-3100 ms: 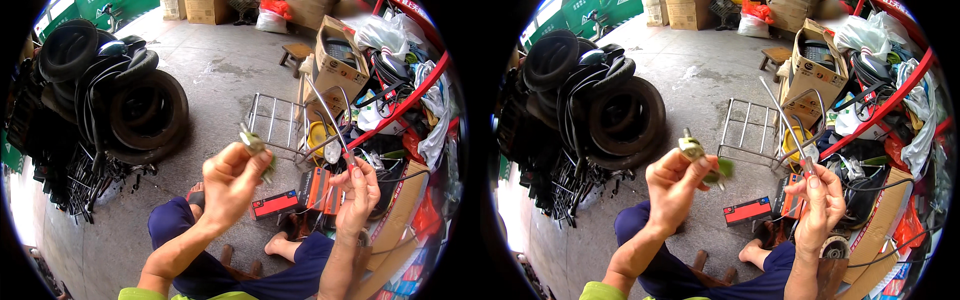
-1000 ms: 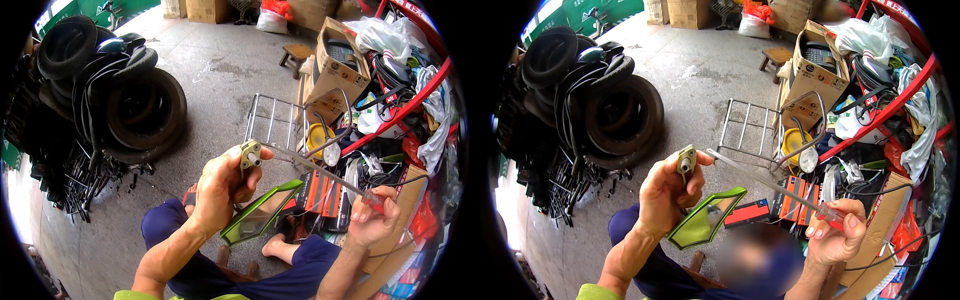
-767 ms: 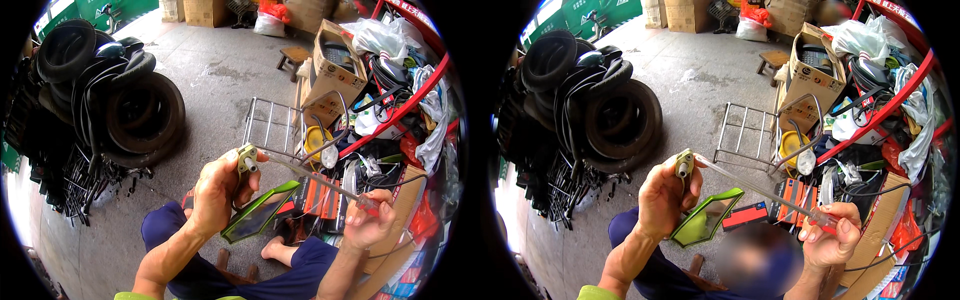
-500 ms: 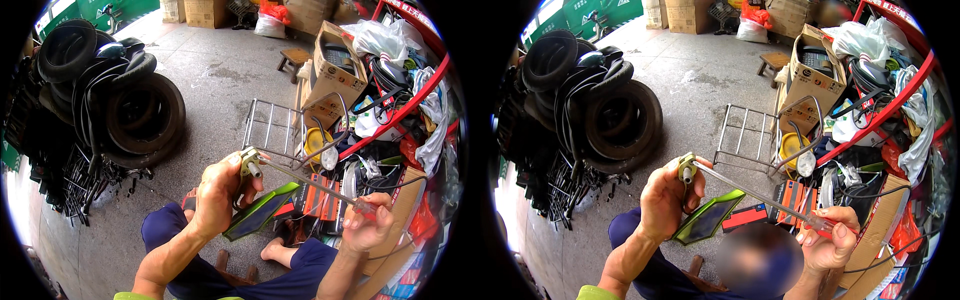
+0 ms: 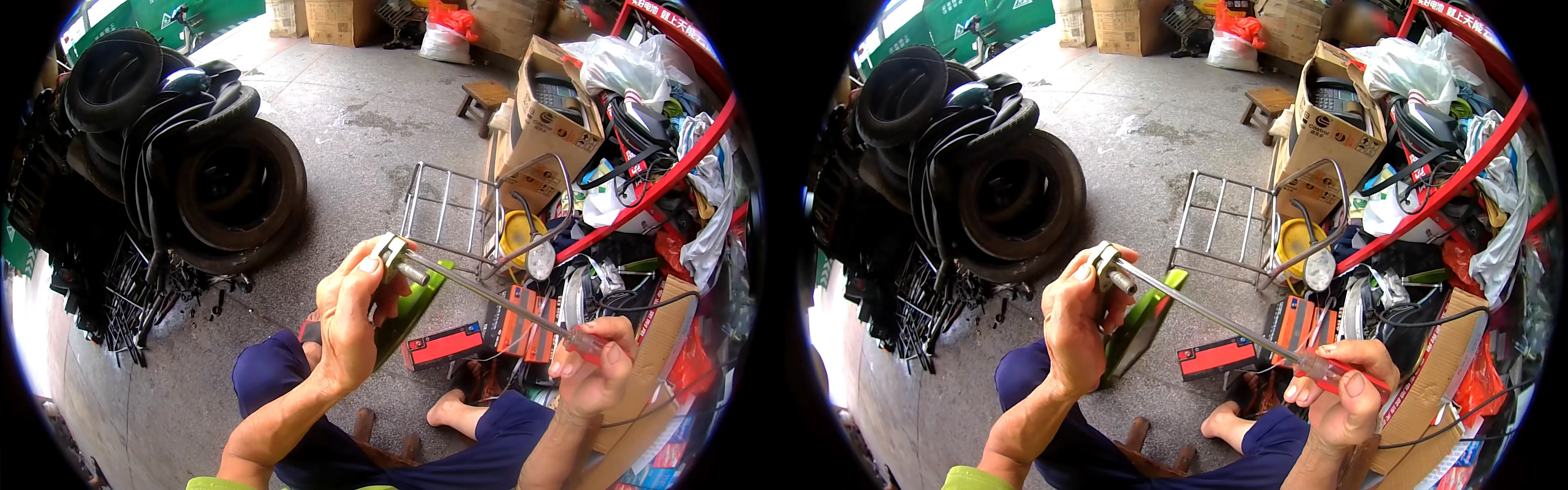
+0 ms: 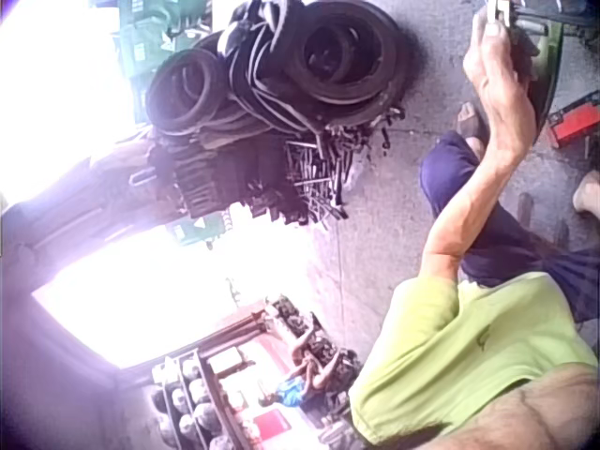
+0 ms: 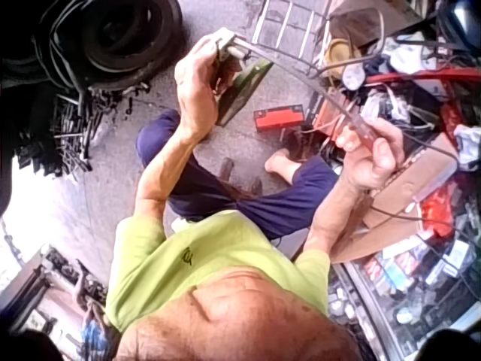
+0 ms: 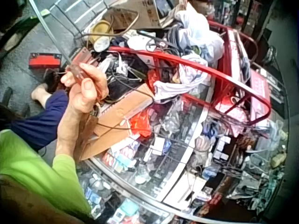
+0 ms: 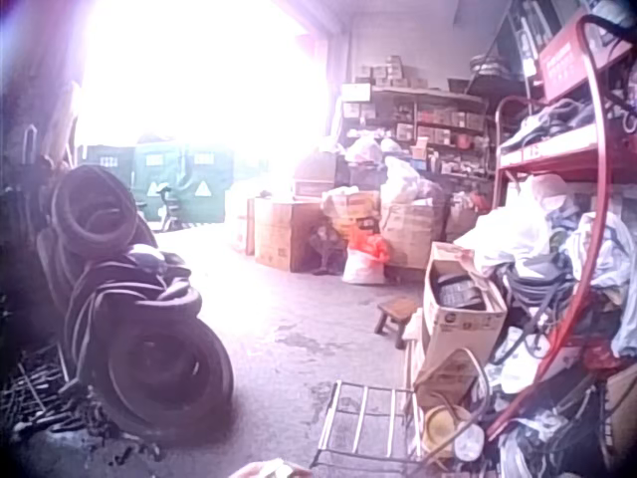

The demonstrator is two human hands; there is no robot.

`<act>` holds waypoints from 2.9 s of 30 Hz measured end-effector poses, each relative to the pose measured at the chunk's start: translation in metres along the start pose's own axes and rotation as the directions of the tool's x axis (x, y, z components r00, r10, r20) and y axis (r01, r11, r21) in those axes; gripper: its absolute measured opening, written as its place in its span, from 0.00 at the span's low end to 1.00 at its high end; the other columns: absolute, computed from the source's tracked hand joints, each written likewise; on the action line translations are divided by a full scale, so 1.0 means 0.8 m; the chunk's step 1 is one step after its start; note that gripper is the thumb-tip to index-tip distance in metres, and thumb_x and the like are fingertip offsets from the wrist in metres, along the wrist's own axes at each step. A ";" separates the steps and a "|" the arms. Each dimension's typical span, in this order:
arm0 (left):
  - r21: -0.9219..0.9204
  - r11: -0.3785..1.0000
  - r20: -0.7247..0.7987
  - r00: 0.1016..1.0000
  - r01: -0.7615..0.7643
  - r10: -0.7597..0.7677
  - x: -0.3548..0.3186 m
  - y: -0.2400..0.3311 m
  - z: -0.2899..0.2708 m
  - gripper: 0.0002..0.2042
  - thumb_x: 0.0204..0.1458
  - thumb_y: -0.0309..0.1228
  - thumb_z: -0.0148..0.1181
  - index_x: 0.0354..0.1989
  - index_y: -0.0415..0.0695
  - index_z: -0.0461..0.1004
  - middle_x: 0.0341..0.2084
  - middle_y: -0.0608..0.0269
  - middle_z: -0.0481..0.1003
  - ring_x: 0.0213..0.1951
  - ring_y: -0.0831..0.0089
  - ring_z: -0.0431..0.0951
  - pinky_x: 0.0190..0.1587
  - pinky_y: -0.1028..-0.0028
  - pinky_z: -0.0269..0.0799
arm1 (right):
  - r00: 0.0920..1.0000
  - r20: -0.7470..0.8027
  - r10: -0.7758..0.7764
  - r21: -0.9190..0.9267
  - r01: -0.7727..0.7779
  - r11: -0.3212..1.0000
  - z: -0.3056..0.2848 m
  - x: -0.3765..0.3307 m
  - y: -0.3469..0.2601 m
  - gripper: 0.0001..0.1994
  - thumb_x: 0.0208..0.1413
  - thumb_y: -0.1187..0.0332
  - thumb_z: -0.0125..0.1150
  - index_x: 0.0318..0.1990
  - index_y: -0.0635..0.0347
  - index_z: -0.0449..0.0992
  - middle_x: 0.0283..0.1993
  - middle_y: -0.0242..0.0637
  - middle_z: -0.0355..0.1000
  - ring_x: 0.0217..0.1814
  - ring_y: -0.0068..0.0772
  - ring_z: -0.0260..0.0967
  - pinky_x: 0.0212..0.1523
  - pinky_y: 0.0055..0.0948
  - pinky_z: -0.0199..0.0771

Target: The person assembles a small green-framed mirror by inserting a metal rod into its back, tightening it with a screwdriver, and then using pliers to secure the components. The person handles the mirror, rod, screwdriver, and pliers in a cluttered workshop.

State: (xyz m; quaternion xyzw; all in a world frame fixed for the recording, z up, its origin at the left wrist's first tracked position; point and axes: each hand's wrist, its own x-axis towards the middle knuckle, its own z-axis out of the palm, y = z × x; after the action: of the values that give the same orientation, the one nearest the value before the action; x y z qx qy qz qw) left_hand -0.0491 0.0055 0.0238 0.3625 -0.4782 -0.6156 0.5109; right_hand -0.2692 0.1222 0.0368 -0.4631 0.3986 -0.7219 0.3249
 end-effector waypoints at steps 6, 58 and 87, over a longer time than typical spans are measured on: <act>0.220 0.958 -0.168 0.961 -0.183 0.222 0.006 -0.008 -0.005 0.22 0.64 0.44 0.36 0.33 0.39 0.72 0.12 0.76 0.58 0.15 0.88 0.51 0.18 0.84 0.44 | 0.981 -0.127 0.147 -0.164 -0.167 0.972 0.025 0.008 -0.008 0.21 0.49 0.67 0.63 0.45 0.74 0.65 0.25 0.47 0.71 0.16 0.29 0.68 0.16 0.25 0.72; -0.544 0.591 0.218 0.780 0.596 -0.586 -0.014 -0.065 0.033 0.29 0.59 0.56 0.35 0.15 0.46 0.61 0.06 0.75 0.48 0.10 0.82 0.44 0.13 0.78 0.39 | 0.928 0.298 -0.223 -0.845 0.365 0.391 0.107 0.007 -0.117 0.17 0.47 0.63 0.58 0.40 0.65 0.66 0.30 0.39 0.63 0.28 0.27 0.59 0.33 0.22 0.61; -0.444 0.428 0.523 0.615 0.787 -0.590 -0.018 -0.067 0.044 0.29 0.55 0.63 0.34 0.29 0.48 0.68 0.09 0.77 0.47 0.12 0.84 0.44 0.15 0.80 0.38 | 0.840 -0.034 -0.542 -0.799 0.303 0.520 0.128 0.000 -0.093 0.21 0.50 0.65 0.65 0.42 0.74 0.64 0.29 0.44 0.66 0.25 0.29 0.65 0.28 0.22 0.69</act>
State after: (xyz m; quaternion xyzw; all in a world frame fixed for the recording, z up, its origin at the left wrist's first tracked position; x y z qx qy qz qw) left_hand -0.0938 0.0282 -0.0183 0.2369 -0.1136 -0.9386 0.2237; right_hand -0.1818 0.1290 0.1278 -0.5324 0.5811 -0.5969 -0.1502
